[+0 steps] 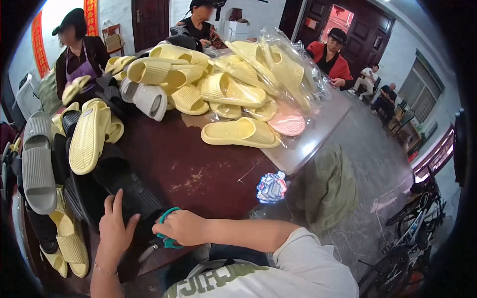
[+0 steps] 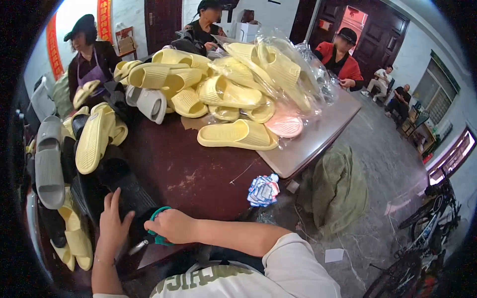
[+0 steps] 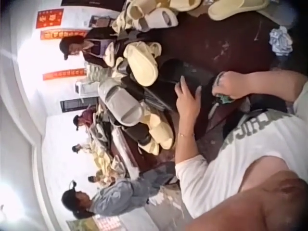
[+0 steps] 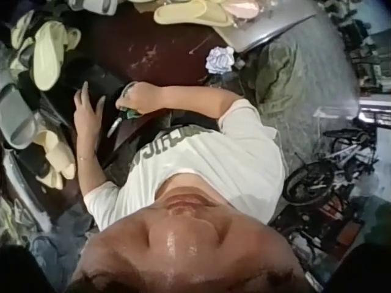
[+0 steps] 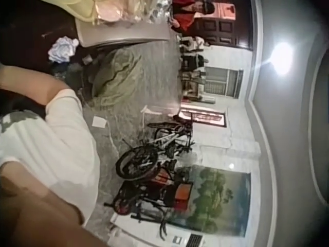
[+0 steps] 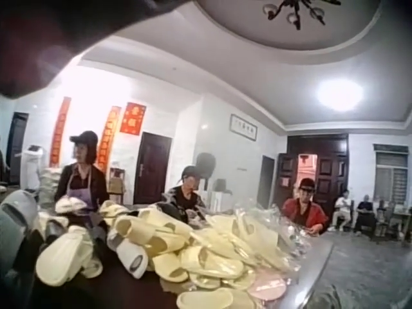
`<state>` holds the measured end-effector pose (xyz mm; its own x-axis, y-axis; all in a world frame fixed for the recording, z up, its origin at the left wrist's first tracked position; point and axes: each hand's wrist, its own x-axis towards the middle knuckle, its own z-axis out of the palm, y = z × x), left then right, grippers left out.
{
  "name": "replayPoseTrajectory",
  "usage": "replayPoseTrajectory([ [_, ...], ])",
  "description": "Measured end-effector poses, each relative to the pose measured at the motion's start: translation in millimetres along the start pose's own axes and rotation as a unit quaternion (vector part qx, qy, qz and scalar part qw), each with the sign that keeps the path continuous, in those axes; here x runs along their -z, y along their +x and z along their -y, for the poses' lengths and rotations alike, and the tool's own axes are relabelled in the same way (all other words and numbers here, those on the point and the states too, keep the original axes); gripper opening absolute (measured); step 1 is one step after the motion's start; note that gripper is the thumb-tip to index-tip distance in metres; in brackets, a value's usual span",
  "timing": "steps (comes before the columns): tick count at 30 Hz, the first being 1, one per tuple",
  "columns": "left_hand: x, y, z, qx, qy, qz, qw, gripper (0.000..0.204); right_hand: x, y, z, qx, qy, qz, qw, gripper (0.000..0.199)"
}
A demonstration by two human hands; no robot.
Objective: Trim excess material from foam slippers using a pair of scissors.
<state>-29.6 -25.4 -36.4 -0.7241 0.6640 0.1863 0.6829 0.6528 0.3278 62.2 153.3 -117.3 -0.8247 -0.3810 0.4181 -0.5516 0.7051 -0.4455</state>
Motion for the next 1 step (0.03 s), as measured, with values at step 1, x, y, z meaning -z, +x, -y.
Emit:
replayPoseTrajectory([
  [1,-1.0,9.0,8.6,-0.018,-0.019,0.000,1.000,0.069,-5.8,-2.7,-4.9,0.059,-0.031,-0.066,0.996,0.041],
])
